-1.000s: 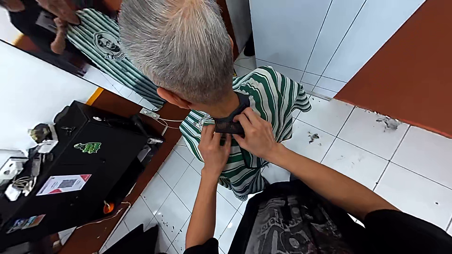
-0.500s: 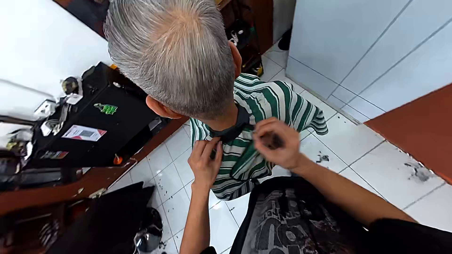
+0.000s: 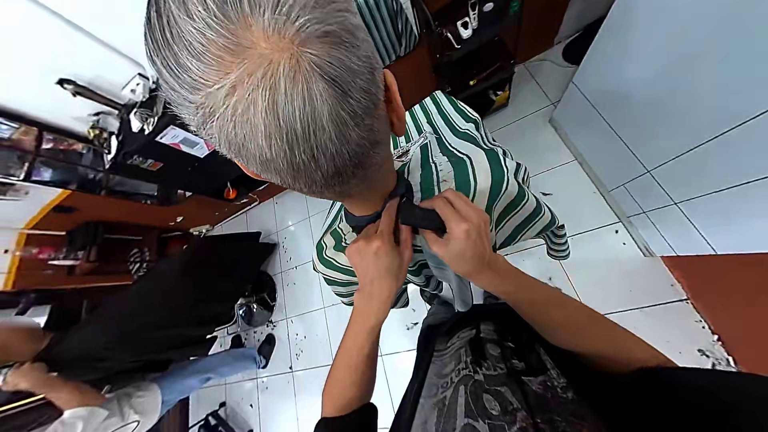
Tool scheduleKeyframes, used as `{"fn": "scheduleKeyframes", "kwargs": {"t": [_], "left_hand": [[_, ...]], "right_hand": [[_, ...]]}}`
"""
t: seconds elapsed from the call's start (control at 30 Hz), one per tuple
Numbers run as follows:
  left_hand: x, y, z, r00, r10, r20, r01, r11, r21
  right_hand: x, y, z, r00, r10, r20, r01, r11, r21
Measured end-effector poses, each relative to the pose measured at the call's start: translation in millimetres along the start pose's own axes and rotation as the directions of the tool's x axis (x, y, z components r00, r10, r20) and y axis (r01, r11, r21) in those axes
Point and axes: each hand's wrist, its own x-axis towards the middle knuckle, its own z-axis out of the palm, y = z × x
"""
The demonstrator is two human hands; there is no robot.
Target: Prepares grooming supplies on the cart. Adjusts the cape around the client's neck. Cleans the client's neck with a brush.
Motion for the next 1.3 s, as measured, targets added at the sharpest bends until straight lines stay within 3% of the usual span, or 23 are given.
{"fn": "scheduleKeyframes", "kwargs": {"t": [0.17,0.3,0.4,0.5,0.53,0.57,0.6,0.67,0.73,0.8,0.97,1.07,1.2,1.3], "left_hand": [[2,0,8,0.999,-0.021,-0.049,0.014,0.990,-0.139],[-21,-28,-5,0.984,-0.028,-0.175,-0.055,0.891,-0.451],[-65,-77,-31,0.970,-0.224,-0.095,0.092,0.702,-0.706],[-97,-133,-32,0.830,-0.557,0.031,0.306,0.409,-0.860],[-99,-141,-31,0.771,-0.636,0.029,0.361,0.399,-0.843],[-96,-142,-31,0.757,-0.653,-0.011,0.382,0.456,-0.804],[-88,-136,-32,0.809,-0.584,-0.073,0.343,0.568,-0.748],[-66,-106,-34,0.939,-0.302,-0.165,0.147,0.785,-0.601],[-40,-71,-25,0.977,-0.036,-0.210,-0.062,0.895,-0.442],[-21,-52,-13,0.968,0.105,-0.227,-0.171,0.940,-0.295],[-10,-56,1,0.965,0.163,-0.207,-0.198,0.967,-0.161],[-20,-58,1,0.960,0.172,-0.219,-0.224,0.944,-0.241],[-25,-56,-13,0.958,0.255,-0.131,-0.287,0.864,-0.414],[-20,-66,-20,0.937,0.339,-0.082,-0.338,0.823,-0.456]], "right_hand": [[-1,5,-5,0.995,-0.091,0.051,0.091,0.996,0.005],[5,13,-22,0.996,-0.032,0.089,0.033,0.999,-0.019],[2,29,-45,0.988,-0.056,0.145,0.062,0.997,-0.039],[-1,44,-62,0.985,-0.051,0.165,0.073,0.989,-0.131],[-2,46,-66,0.987,-0.037,0.159,0.062,0.986,-0.154],[-1,45,-68,0.990,-0.042,0.136,0.064,0.985,-0.160],[0,42,-68,0.992,-0.073,0.100,0.087,0.985,-0.147],[3,30,-63,0.982,-0.183,0.047,0.186,0.980,-0.075],[8,18,-53,0.951,-0.303,0.061,0.302,0.953,0.022],[12,10,-42,0.918,-0.376,0.124,0.369,0.926,0.080],[15,3,-33,0.883,-0.409,0.232,0.407,0.912,0.055],[20,6,-32,0.863,-0.404,0.302,0.409,0.911,0.048],[40,3,-23,0.763,-0.457,0.457,0.426,0.887,0.176],[52,2,-19,0.710,-0.513,0.482,0.480,0.854,0.201]]}}
